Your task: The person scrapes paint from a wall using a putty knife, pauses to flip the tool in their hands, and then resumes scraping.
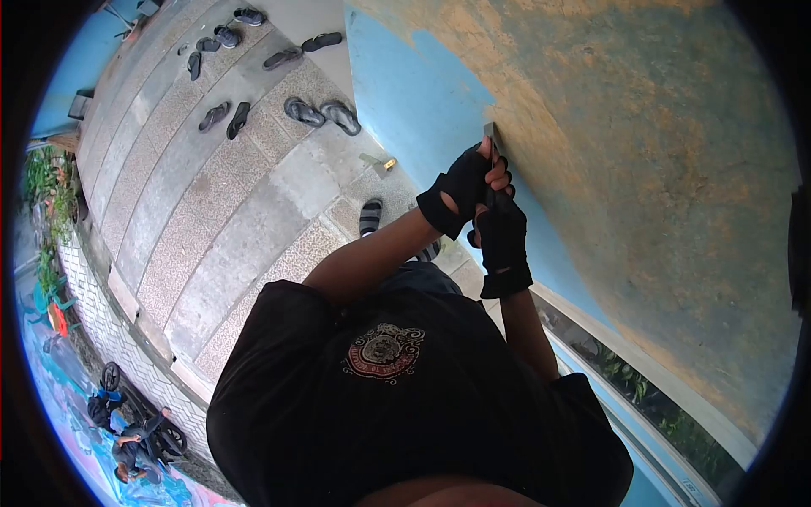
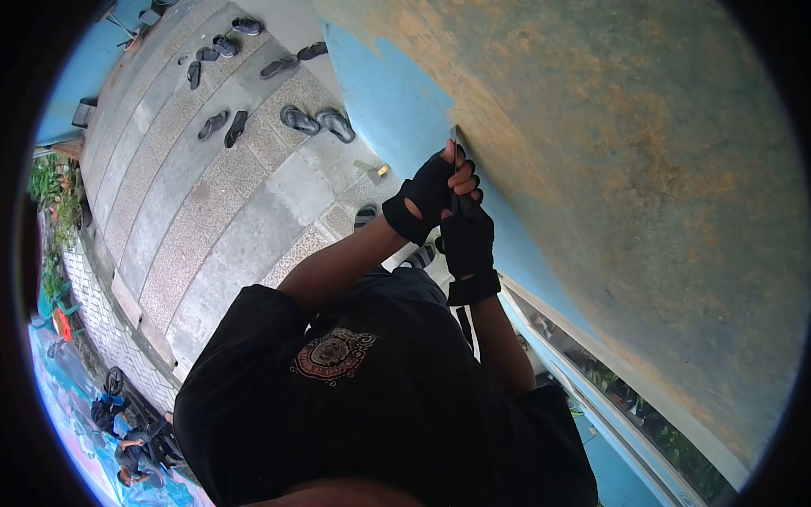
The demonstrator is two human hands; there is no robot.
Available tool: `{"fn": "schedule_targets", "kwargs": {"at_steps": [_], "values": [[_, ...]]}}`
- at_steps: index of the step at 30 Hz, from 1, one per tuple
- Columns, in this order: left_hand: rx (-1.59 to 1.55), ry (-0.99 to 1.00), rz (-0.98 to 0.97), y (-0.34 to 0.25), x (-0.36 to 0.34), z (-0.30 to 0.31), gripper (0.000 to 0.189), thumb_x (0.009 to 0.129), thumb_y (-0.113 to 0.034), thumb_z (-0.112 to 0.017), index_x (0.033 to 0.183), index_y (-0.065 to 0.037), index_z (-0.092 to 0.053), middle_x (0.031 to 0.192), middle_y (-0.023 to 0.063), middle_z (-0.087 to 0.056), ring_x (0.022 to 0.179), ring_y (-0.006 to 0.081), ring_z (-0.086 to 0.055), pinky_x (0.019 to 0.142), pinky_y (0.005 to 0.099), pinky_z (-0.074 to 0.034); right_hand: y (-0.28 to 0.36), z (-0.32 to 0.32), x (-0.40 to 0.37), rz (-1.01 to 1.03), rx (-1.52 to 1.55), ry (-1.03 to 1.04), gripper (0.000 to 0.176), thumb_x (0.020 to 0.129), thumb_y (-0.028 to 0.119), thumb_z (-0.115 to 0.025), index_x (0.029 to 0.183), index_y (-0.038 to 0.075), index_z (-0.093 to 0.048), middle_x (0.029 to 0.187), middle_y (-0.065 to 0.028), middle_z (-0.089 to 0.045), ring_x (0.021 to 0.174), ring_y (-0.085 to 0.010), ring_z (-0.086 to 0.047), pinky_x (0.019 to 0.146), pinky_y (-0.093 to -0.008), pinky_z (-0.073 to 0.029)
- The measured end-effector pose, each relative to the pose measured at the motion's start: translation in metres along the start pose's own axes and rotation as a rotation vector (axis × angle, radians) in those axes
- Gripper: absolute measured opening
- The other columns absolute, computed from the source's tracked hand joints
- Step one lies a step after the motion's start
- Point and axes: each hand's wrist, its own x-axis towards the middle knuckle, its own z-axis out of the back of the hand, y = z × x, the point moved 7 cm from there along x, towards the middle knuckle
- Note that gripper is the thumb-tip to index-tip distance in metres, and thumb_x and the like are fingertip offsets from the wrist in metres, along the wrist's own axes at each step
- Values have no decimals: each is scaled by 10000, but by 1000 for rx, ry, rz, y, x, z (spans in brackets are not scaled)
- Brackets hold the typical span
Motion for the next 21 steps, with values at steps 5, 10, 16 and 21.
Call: {"fn": "schedule_targets", "kwargs": {"at_steps": [5, 10, 16, 21], "values": [[53, -82, -53, -9, 4, -5, 391, 991, -510, -415, 836, -167, -520, 612, -29, -387, 624, 137, -455, 770, 377, -457, -19, -8, 0, -305, 324, 121, 80, 865, 59, -568, 815, 48, -507, 554, 9, -437, 414, -110, -416, 408, -274, -340], [27, -41, -3, -4, 1, -9, 379, 997, -502, -415, 866, -167, -535, 615, -36, -380, 618, 133, -447, 764, 372, -449, -10, -4, 0, -344, 363, 157, 76, 864, 57, -567, 814, 49, -511, 557, 9, -431, 430, -92, -411, 409, -272, -322], [34, -34, -6, -7, 0, -14, 388, 997, -504, -410, 892, -158, -549, 613, -32, -389, 614, 132, -444, 757, 375, -451, -13, -3, -1, -167, 161, 83, 60, 851, 55, -575, 828, 50, -520, 567, 12, -433, 465, -76, -431, 431, -274, -331], [-6, -43, -24, -19, 6, -5, 376, 998, -493, -429, 898, -142, -522, 617, -14, -404, 616, 154, -456, 745, 393, -463, -11, -14, 11, -97, 325, 82, 36, 849, 28, -562, 840, 38, -529, 563, 13, -427, 442, -79, -414, 412, -267, -327]]}}
